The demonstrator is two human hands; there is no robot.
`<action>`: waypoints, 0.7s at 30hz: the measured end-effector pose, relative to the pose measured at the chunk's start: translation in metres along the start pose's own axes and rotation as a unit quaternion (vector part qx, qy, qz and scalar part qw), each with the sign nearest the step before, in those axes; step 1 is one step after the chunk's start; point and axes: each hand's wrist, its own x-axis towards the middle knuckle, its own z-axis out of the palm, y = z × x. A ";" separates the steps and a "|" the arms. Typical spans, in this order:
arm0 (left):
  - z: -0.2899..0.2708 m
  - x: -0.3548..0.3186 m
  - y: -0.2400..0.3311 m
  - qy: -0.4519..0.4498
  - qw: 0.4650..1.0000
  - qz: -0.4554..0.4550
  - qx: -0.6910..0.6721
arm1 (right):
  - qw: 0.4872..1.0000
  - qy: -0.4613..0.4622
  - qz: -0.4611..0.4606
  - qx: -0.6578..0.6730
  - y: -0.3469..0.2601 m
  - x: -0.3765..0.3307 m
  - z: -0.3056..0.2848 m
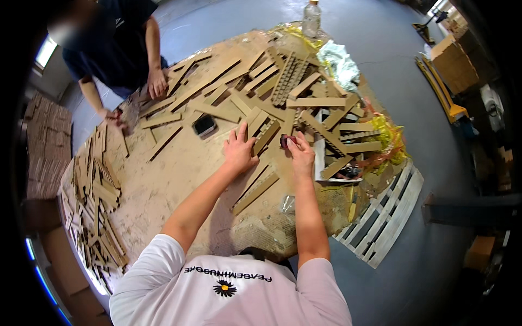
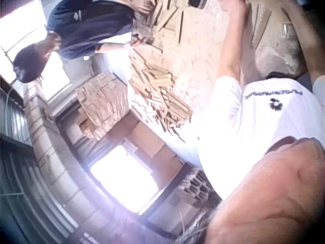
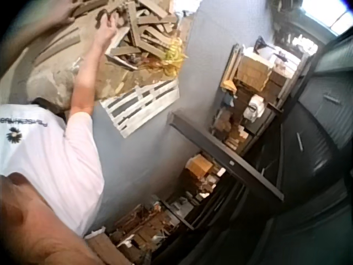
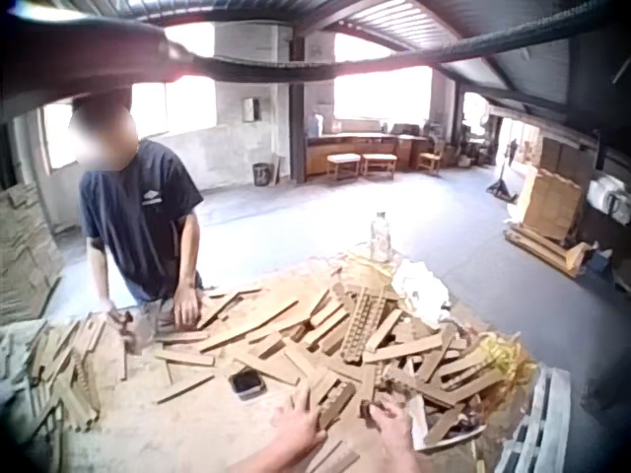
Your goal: The person repeatedly picks up small wooden pieces from a large pile on a workbench and smooths their edges with a red sanding block. The person handles the pieces one at a time, rubbing the block along the edges and then placing them back on the table.
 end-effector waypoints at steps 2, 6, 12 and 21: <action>0.005 -0.042 -0.038 0.003 1.000 0.012 0.011 | 0.997 -0.041 0.045 0.037 0.001 -0.029 -0.001; -0.012 -0.151 -0.132 -0.034 0.998 0.024 0.047 | 0.994 -0.075 0.057 0.048 -0.002 -0.098 -0.011; -0.092 -0.128 -0.089 -0.031 0.998 0.055 -0.011 | 0.996 0.015 -0.084 0.021 -0.072 -0.095 -0.052; -0.065 0.108 0.187 -0.046 0.922 0.372 0.100 | 0.970 0.154 -0.081 0.168 -0.162 0.002 -0.144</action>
